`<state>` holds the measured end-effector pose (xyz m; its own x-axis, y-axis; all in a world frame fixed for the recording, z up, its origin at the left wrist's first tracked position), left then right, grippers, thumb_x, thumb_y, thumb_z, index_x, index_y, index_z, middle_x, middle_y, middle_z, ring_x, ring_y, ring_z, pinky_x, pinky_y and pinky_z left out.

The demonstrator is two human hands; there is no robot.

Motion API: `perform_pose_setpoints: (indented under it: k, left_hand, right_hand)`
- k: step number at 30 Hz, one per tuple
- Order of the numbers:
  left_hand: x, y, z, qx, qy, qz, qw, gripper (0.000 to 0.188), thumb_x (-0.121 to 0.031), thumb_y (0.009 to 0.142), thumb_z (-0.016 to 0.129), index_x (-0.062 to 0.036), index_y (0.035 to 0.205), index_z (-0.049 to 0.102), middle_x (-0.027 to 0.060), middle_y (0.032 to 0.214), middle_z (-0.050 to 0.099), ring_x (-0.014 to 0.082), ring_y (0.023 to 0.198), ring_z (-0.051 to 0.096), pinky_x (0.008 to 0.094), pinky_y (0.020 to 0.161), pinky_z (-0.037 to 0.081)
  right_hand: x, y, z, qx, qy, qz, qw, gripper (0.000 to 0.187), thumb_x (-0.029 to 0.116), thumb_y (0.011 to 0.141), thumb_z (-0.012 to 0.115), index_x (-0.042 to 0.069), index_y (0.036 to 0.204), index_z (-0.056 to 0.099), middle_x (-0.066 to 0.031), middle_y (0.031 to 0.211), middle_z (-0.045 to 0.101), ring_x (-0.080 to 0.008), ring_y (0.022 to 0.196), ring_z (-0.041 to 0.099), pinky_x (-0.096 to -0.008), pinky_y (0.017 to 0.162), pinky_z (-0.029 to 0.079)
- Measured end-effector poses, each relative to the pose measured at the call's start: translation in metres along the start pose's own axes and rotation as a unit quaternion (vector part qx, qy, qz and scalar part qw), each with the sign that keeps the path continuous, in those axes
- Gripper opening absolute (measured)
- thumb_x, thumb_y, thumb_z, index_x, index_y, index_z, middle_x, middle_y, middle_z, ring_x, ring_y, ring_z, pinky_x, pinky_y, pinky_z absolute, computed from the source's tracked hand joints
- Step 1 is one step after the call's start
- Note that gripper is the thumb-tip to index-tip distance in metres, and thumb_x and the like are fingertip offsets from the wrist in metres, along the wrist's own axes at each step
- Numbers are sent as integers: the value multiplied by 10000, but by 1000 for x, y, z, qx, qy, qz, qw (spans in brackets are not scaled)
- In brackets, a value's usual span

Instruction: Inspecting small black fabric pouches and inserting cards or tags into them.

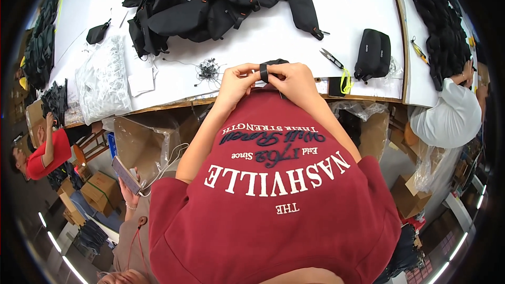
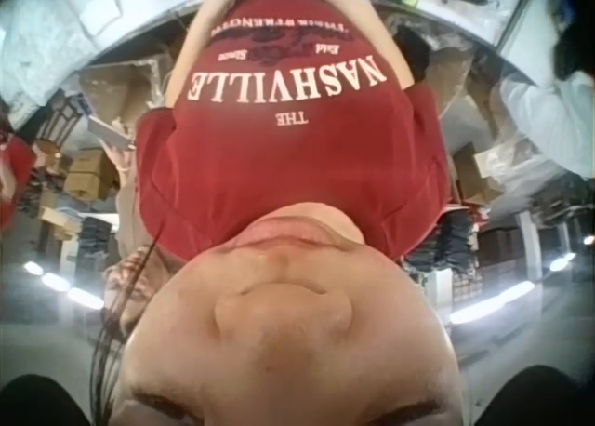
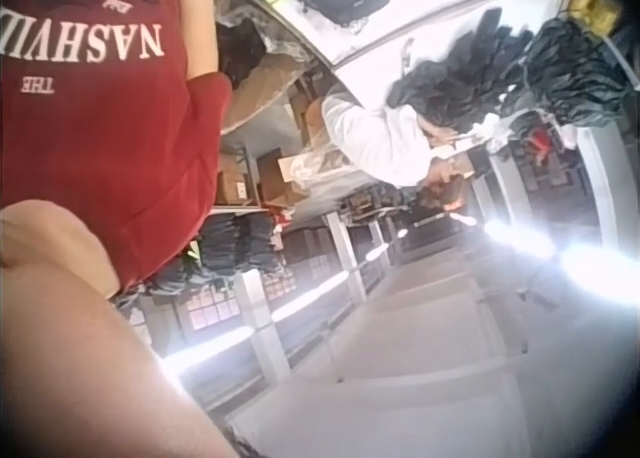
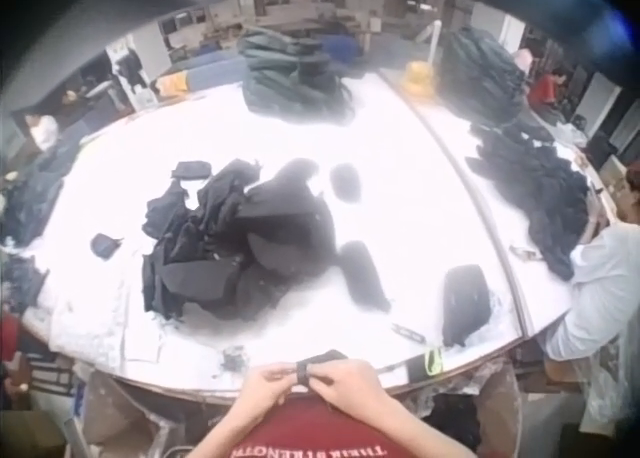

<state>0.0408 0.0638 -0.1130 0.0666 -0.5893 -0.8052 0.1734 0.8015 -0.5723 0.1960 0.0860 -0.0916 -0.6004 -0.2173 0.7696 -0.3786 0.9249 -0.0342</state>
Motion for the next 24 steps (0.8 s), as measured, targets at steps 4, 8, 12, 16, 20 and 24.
perform_pose_setpoints:
  k: [4,8,12,16,20,24]
  left_hand:
    - [8,-3,1,-83,25,134,987,105,-63,809,648,0,890,673,16,805,600,37,521,492,167,458,380]
    - [3,-12,0,-154,27,230,961,85,-42,824,631,31,868,633,37,871,581,57,582,530,189,539,425]
    - [-11,-24,-5,-196,0,260,945,93,-79,876,584,10,900,602,21,845,583,60,602,517,187,562,408]
    - [-27,-37,2,-146,-21,243,959,151,-149,920,534,-16,917,605,-2,779,590,40,582,456,170,539,364]
    - [-35,-45,9,-27,-23,186,982,171,-156,928,517,-7,915,601,-10,728,602,28,585,462,162,540,342]
    - [-46,-50,20,13,26,220,975,170,-153,927,512,-9,886,590,-41,639,516,13,552,403,185,497,301]
  right_hand:
    - [2,1,2,16,-20,13,1000,117,209,752,611,121,788,680,-81,610,606,-264,577,597,-354,536,464]
    - [0,-1,2,39,149,81,985,123,168,799,642,62,858,665,-21,579,572,-126,504,538,-271,511,427]
    - [-4,-3,-14,77,440,116,887,112,142,858,615,43,862,563,15,707,550,-71,674,524,-231,652,425]
    - [1,-6,-26,75,490,88,864,122,176,875,590,75,871,521,-11,785,592,-4,568,388,-154,489,282]
    - [11,-6,-32,100,523,79,843,94,143,907,545,56,941,529,-44,819,621,-40,634,466,-169,573,365]
    - [19,-10,-27,71,541,51,836,99,127,930,498,58,1000,514,-29,770,599,-22,580,404,-154,506,305]
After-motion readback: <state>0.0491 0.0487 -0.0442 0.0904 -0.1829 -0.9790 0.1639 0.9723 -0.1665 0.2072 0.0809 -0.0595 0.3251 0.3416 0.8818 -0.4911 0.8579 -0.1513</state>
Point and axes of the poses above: each hand's wrist, its own y-axis towards the middle knuckle, its own z-axis out of the palm, x = y × z, the point moved 3 cm from there along y, towards the middle knuckle
